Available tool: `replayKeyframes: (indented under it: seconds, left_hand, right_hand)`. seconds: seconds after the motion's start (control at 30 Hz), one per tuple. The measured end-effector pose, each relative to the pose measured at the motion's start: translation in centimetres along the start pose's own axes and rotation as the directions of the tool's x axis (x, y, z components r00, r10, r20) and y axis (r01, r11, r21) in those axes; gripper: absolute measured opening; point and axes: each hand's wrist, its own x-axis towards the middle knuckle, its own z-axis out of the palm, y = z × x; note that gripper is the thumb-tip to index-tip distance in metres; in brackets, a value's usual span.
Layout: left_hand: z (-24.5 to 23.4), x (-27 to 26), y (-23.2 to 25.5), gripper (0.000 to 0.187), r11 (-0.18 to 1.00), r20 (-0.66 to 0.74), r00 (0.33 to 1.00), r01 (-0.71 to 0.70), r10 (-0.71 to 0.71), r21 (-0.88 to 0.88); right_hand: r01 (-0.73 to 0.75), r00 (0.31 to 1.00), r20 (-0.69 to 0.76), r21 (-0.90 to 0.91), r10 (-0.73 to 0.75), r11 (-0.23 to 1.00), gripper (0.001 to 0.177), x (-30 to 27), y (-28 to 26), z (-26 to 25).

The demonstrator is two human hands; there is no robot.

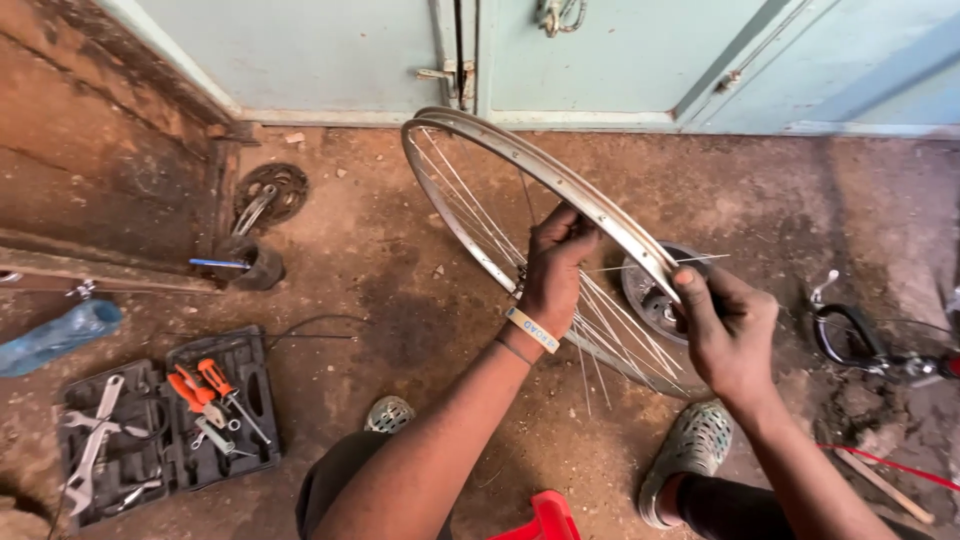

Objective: The person holds a bicycle wheel and uses a spoke wrench to tighten the spokes. They rotate the wheel to access different sections and continue adjusting the tension of the spokes.

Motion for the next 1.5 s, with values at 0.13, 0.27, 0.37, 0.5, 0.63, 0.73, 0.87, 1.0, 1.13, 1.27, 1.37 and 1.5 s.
replayKeyframes:
  seconds: [0.13, 0.27, 0.37, 0.5, 0.63, 0.73, 0.87, 1.0, 1.13, 1.27, 1.37, 1.5]
  left_hand:
    - [-0.4, 0.3, -1.3, 0.019, 0.998, 0.063, 0.998, -0.016, 0.021, -0.067]
    - [0.4, 0.2, 0.2, 0.014, 0.998, 0.098, 0.995, -0.029, 0.034, -0.056]
    - [0.7, 0.3, 0.4, 0.011, 0.997, 0.093, 0.995, -0.021, 0.028, -0.078]
    - [0.6, 1.1, -1.8, 0.016, 0.998, 0.023, 0.998, -0.054, 0.054, -0.021]
    - [0.8, 0.3, -0.9, 0.016, 1.000, 0.039, 0.999, -0.008, 0.008, -0.008]
    - [1.3, 0.8, 0.3, 0.007, 1.000, 0.095, 0.995, -0.002, 0.000, 0.027]
    - [1.5, 0.1, 0.0, 0.013, 1.000, 0.106, 0.994, 0.017, -0.019, 0.025]
    - [1.5, -0.2, -0.6, 0.012, 0.997, 0.029, 0.998, 0.062, -0.063, 0.036]
    - [1.2, -0.3, -1.7, 0.012, 0.996, 0.039, 0.996, 0.080, -0.081, 0.033]
    - [0.8, -0.4, -1.7, 0.013, 0.995, 0.115, 0.989, 0.092, -0.096, 0.043]
    - [0.9, -0.5, -1.4, 0.008, 0.991, 0.109, 0.987, 0.111, -0.119, 0.071]
    - [1.3, -0.6, -1.4, 0.007, 0.989, 0.091, 0.985, 0.147, -0.148, 0.019]
  right_hand:
    - [0.070, 0.995, 0.075, -0.038, -0.067, 0.997, 0.035, 1.0, 0.2, -0.7]
    - [0.119, 0.991, 0.076, -0.120, -0.110, 0.986, 0.043, 2.1, 0.6, -1.5]
    - [0.110, 0.992, 0.080, -0.115, -0.101, 0.987, 0.046, 2.8, 1.1, -1.8]
    - [0.176, 0.982, 0.095, -0.135, -0.164, 0.975, 0.053, 3.8, 0.7, -1.7]
    - [0.181, 0.980, 0.109, -0.138, -0.166, 0.974, 0.038, 3.7, 2.1, -2.4]
    - [0.189, 0.980, 0.087, -0.173, -0.177, 0.967, 0.042, 4.7, 1.6, -2.7]
    - [0.224, 0.974, 0.074, -0.229, -0.213, 0.947, 0.052, 4.8, 3.5, -3.4]
    - [0.237, 0.972, 0.056, -0.255, -0.230, 0.937, 0.050, 4.7, 4.0, -3.3]
    - [0.303, 0.951, 0.039, -0.299, -0.306, 0.905, 0.053, 4.5, 4.6, -3.3]
    - [0.246, 0.967, 0.012, -0.271, -0.253, 0.931, 0.056, 4.3, 3.9, -3.3]
    - [0.221, 0.974, 0.006, -0.274, -0.228, 0.936, 0.056, 4.2, 4.8, -3.7]
    - [0.224, 0.973, 0.013, -0.293, -0.230, 0.930, 0.055, 4.1, 5.2, -3.8]
